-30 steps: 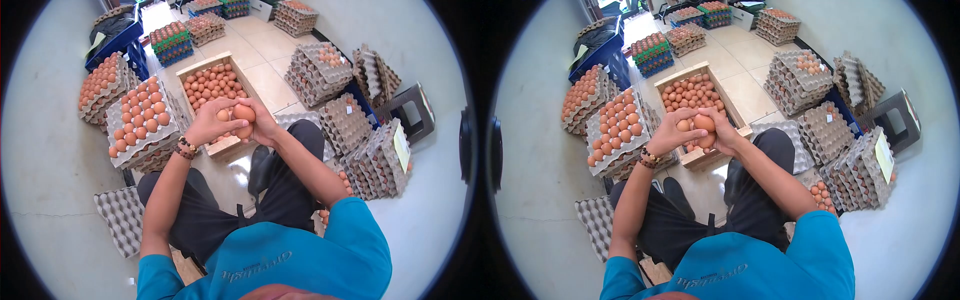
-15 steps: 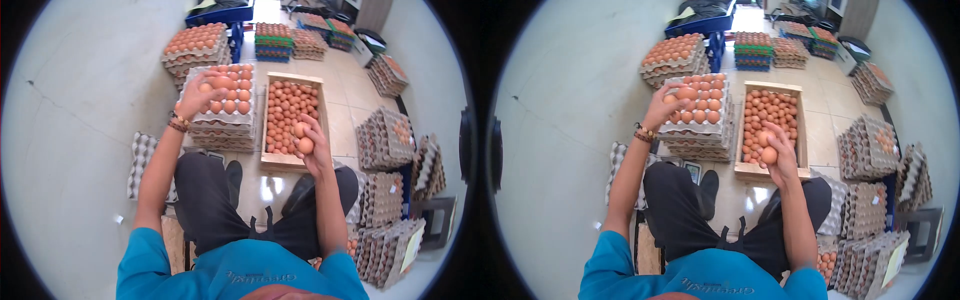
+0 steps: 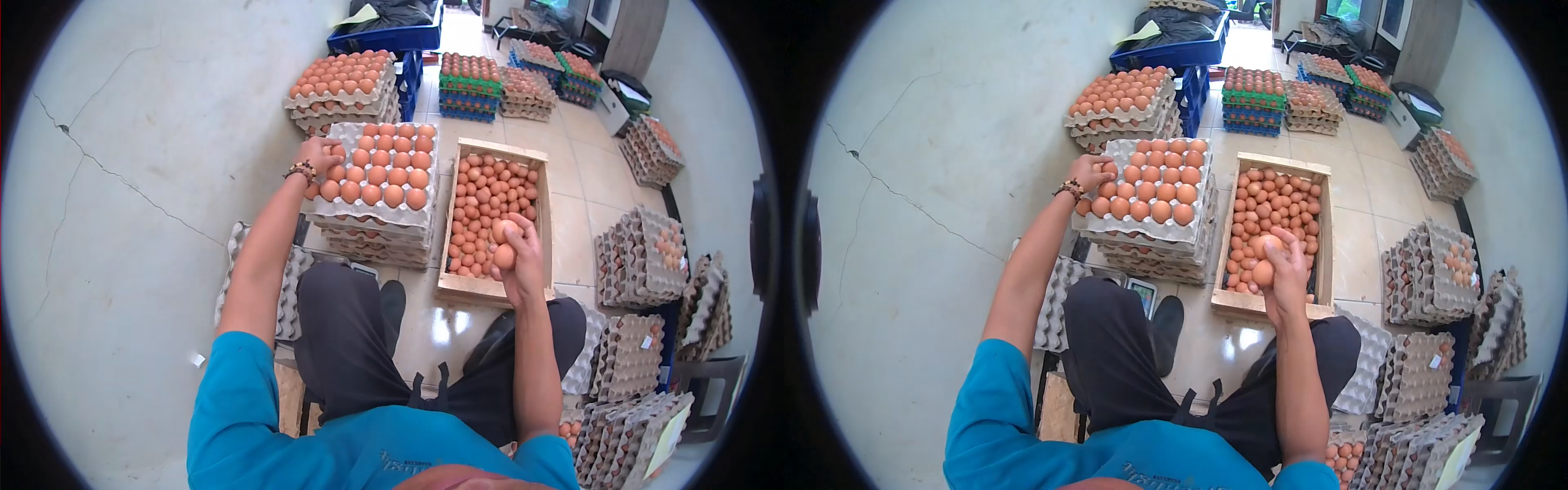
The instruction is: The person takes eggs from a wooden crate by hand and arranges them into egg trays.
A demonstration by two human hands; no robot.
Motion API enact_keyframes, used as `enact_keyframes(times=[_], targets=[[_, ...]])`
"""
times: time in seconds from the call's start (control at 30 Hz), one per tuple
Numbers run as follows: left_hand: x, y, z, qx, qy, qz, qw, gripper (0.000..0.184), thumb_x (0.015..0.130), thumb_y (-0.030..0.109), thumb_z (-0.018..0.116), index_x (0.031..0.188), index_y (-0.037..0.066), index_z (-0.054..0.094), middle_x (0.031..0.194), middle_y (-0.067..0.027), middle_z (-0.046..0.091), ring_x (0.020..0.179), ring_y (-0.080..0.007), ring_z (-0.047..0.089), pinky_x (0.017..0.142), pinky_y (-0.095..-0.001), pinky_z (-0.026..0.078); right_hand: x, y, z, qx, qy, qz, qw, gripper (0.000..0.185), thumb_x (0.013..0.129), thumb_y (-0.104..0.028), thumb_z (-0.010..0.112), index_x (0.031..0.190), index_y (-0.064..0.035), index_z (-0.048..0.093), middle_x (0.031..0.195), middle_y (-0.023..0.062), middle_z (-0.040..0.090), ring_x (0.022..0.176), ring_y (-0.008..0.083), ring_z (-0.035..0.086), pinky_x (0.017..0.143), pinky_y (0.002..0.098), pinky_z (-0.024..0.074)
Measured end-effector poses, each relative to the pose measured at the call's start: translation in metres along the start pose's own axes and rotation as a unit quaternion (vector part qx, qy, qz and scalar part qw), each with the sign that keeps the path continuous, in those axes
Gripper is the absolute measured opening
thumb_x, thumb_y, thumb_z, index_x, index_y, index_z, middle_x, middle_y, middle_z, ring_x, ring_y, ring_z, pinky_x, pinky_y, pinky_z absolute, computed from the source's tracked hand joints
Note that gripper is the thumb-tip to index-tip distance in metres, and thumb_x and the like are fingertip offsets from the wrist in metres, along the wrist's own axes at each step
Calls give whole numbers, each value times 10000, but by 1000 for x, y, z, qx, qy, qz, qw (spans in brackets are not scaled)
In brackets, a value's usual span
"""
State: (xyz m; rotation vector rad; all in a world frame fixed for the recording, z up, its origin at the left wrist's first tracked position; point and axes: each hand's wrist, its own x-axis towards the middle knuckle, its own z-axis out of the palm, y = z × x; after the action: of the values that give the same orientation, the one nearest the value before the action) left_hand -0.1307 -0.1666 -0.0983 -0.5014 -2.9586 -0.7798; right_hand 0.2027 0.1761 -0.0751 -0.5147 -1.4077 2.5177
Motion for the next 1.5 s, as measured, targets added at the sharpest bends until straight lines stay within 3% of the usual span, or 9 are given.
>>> enact_keyframes(times=[0.17,0.27,0.37,0.57,0.73,0.9,1.2,1.43,1.5], targets=[[11,1,-3,-171,-40,-137,975,521,906,487,590,1171,45,673,1011,-77,697,809,-224,660,773,-383,561,2,-2,3,6,-5,13,1000,401,961,-194,559,1323,-87,424,1005,96,546,734,139,601,412,233,457],[0,-8,-18,-632,-211,-157,729,614,976,525,418,1289,13,545,1055,-89,631,870,-205,624,789,-382,549,1,-7,5,38,-27,38,998,425,966,-201,547,1348,-72,414,1010,94,544,734,140,599,423,233,458],[-36,44,-31,-702,-220,-118,667,609,993,475,365,1357,-9,432,1159,-136,572,1014,-201,588,866,-365,524,2,-8,9,92,-57,45,993,434,975,-162,520,1364,-19,391,982,119,567,729,163,605,420,250,478],[-64,103,-27,-619,-280,-21,733,361,951,238,475,1248,34,503,1154,-125,545,1044,-186,570,905,-346,509,6,3,10,105,-103,44,988,428,956,-171,581,1328,0,458,984,96,578,684,139,601,418,237,467],[-110,188,-10,-457,-350,15,817,241,944,228,563,1121,68,603,926,-3,622,723,-41,560,539,-196,428,-1,4,25,-47,-86,-103,990,472,793,-51,764,1221,-20,569,981,71,613,691,84,609,453,198,485],[-146,235,8,-393,-362,45,844,347,897,262,708,1168,64,621,925,-8,648,585,-17,505,467,-157,383,-6,8,22,-173,-108,-181,962,439,757,-45,792,1158,-37,616,997,65,619,693,61,615,445,168,473],[-153,236,31,-348,-328,93,873,384,816,257,795,1086,64,601,863,-3,633,601,-7,542,467,-145,398,-6,17,16,-233,-100,-216,943,436,720,-47,807,1123,-3,648,1066,88,621,949,149,619,802,276,523],[-153,222,31,-517,-360,1,777,392,887,255,687,1206,71,553,877,-2,590,598,-26,500,450,-156,352,-8,13,14,164,-177,45,969,496,867,-209,618,1303,-9,488,1114,144,571,959,241,625,676,375,565],[-152,220,22,-560,-356,-26,747,418,915,271,635,1269,75,531,924,-24,577,601,-31,484,447,-157,342,-4,13,10,261,-215,64,939,503,908,-267,473,1318,19,427,1145,183,542,1018,308,605,813,421,551]])
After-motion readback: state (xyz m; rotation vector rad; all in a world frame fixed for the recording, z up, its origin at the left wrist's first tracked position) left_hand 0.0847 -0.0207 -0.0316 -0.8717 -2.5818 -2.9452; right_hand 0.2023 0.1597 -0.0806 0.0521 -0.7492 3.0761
